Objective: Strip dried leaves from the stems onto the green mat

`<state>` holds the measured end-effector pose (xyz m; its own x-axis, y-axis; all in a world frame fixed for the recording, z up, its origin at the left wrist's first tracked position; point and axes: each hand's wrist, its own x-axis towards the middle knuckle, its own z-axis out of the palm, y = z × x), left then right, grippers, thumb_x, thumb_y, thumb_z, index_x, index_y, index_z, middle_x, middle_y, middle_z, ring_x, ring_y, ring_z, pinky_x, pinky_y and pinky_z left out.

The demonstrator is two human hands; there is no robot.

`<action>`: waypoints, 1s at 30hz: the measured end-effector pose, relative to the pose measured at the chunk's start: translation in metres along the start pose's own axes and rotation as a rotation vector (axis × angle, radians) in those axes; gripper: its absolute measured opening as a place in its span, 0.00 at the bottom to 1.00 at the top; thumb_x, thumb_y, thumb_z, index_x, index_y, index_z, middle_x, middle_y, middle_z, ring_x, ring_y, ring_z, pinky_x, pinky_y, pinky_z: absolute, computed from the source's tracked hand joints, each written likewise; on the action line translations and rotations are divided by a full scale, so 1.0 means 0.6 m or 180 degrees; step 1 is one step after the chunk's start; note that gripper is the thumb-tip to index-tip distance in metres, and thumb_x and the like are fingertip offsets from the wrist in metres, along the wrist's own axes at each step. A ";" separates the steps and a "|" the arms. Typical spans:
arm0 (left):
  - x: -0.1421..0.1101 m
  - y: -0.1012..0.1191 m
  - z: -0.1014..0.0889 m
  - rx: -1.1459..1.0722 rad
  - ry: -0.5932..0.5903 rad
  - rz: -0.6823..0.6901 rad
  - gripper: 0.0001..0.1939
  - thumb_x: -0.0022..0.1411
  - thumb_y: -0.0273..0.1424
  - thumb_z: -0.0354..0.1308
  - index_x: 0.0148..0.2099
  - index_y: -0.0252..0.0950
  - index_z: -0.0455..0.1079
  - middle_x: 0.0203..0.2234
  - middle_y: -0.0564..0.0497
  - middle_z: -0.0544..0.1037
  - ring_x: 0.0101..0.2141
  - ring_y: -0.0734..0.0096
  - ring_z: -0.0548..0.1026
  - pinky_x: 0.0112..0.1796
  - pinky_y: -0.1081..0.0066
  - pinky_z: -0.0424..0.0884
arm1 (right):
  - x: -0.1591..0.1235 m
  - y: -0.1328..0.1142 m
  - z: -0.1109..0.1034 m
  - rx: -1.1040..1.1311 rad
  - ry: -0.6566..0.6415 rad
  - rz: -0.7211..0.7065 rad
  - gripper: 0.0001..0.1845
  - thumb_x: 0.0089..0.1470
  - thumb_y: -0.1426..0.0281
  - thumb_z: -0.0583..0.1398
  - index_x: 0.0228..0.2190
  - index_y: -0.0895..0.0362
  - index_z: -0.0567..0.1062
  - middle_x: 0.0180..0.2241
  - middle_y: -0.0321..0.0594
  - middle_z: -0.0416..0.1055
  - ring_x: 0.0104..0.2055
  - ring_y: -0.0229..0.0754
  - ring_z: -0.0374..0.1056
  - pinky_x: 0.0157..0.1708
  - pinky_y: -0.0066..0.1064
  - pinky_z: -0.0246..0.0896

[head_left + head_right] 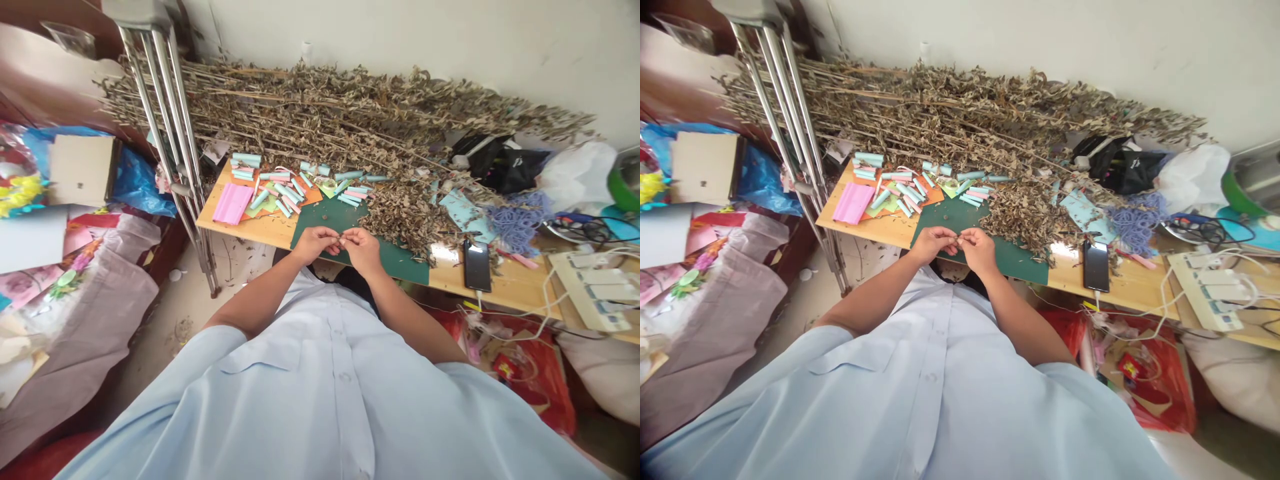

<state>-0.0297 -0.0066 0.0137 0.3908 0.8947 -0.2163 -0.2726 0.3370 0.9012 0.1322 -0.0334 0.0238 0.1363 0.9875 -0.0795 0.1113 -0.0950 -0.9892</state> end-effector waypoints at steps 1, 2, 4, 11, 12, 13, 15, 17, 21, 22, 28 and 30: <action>0.000 0.001 0.000 -0.0063 0.0001 -0.0021 0.20 0.51 0.35 0.72 0.41 0.27 0.73 0.26 0.46 0.80 0.25 0.68 0.80 0.30 0.67 0.78 | 0.002 0.000 0.001 0.0197 0.0012 0.0130 0.16 0.44 0.61 0.67 0.35 0.54 0.74 0.31 0.37 0.78 0.31 0.42 0.75 0.38 0.39 0.74; 0.000 0.002 -0.001 -0.0123 0.0010 -0.0033 0.20 0.51 0.35 0.72 0.41 0.27 0.73 0.26 0.45 0.81 0.25 0.67 0.80 0.30 0.67 0.78 | 0.003 -0.001 0.002 0.0367 0.0043 0.0235 0.17 0.43 0.60 0.68 0.35 0.54 0.73 0.30 0.37 0.78 0.31 0.42 0.75 0.37 0.40 0.75; 0.000 0.004 0.000 -0.0194 0.0056 -0.0032 0.20 0.50 0.35 0.72 0.41 0.28 0.72 0.27 0.46 0.81 0.25 0.68 0.80 0.30 0.68 0.78 | 0.007 -0.001 0.003 0.0575 0.0152 0.0343 0.19 0.42 0.59 0.69 0.35 0.54 0.73 0.31 0.37 0.78 0.31 0.42 0.75 0.37 0.40 0.75; -0.001 0.005 0.008 -0.0058 0.0125 0.0050 0.20 0.49 0.34 0.72 0.41 0.28 0.72 0.26 0.48 0.80 0.25 0.68 0.80 0.30 0.68 0.78 | 0.007 -0.001 -0.003 -0.0085 0.0137 -0.0137 0.12 0.47 0.61 0.66 0.33 0.53 0.76 0.30 0.38 0.78 0.31 0.43 0.74 0.38 0.40 0.74; -0.001 0.005 0.009 -0.0035 0.0133 0.0070 0.20 0.49 0.34 0.72 0.40 0.28 0.72 0.25 0.48 0.80 0.25 0.68 0.80 0.29 0.68 0.78 | 0.005 -0.002 -0.005 -0.0297 0.0096 -0.0261 0.10 0.49 0.62 0.65 0.33 0.53 0.78 0.30 0.38 0.78 0.32 0.43 0.74 0.39 0.40 0.73; 0.000 0.004 0.009 -0.0023 0.0144 0.0085 0.19 0.49 0.33 0.72 0.40 0.29 0.72 0.25 0.48 0.80 0.25 0.67 0.80 0.29 0.68 0.78 | 0.002 -0.004 -0.006 -0.0481 0.0064 -0.0376 0.09 0.50 0.62 0.63 0.33 0.53 0.79 0.31 0.38 0.79 0.32 0.44 0.74 0.40 0.40 0.73; 0.001 0.003 0.010 -0.0019 0.0181 0.0096 0.18 0.50 0.33 0.71 0.40 0.29 0.72 0.25 0.47 0.80 0.26 0.66 0.81 0.30 0.68 0.78 | -0.002 -0.006 -0.008 -0.0684 0.0003 -0.0519 0.09 0.53 0.63 0.62 0.34 0.52 0.80 0.33 0.39 0.80 0.35 0.45 0.75 0.42 0.40 0.72; 0.001 0.001 0.011 0.0008 0.0211 0.0080 0.17 0.51 0.32 0.71 0.39 0.28 0.72 0.25 0.47 0.80 0.27 0.66 0.81 0.30 0.68 0.78 | -0.005 -0.005 -0.010 -0.0690 -0.0047 -0.0542 0.10 0.53 0.63 0.62 0.35 0.52 0.81 0.35 0.39 0.80 0.36 0.45 0.76 0.42 0.40 0.72; 0.000 0.004 0.016 0.0169 0.0134 0.0078 0.14 0.53 0.31 0.69 0.39 0.28 0.73 0.25 0.46 0.80 0.27 0.66 0.81 0.30 0.68 0.79 | 0.000 0.000 -0.013 -0.0802 0.0064 -0.0475 0.09 0.50 0.63 0.63 0.33 0.53 0.81 0.32 0.39 0.80 0.33 0.46 0.75 0.39 0.39 0.72; 0.000 0.007 0.017 0.0255 0.0097 0.0102 0.13 0.54 0.31 0.68 0.39 0.28 0.73 0.26 0.46 0.80 0.27 0.67 0.81 0.31 0.68 0.79 | 0.003 0.000 -0.015 -0.0862 0.0078 -0.0466 0.09 0.50 0.64 0.63 0.33 0.53 0.81 0.31 0.38 0.80 0.32 0.45 0.75 0.38 0.39 0.72; 0.025 0.060 0.026 0.1167 0.0015 0.0460 0.04 0.57 0.24 0.61 0.36 0.30 0.74 0.23 0.50 0.79 0.25 0.72 0.78 0.30 0.72 0.76 | 0.036 -0.036 -0.034 -0.0927 -0.0066 -0.0579 0.09 0.49 0.64 0.63 0.31 0.54 0.80 0.27 0.37 0.78 0.28 0.42 0.72 0.33 0.35 0.69; 0.034 0.080 0.028 0.1525 -0.0070 0.0649 0.05 0.57 0.23 0.59 0.37 0.31 0.75 0.24 0.51 0.79 0.26 0.72 0.79 0.31 0.73 0.76 | 0.046 -0.051 -0.040 -0.0836 -0.0082 -0.0640 0.09 0.49 0.63 0.64 0.31 0.55 0.80 0.27 0.37 0.78 0.29 0.42 0.72 0.34 0.36 0.69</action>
<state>-0.0201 0.0229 0.0591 0.3916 0.9200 -0.0150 0.0857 -0.0202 0.9961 0.1560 -0.0060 0.0550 0.0612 0.9923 0.1077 0.3839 0.0762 -0.9202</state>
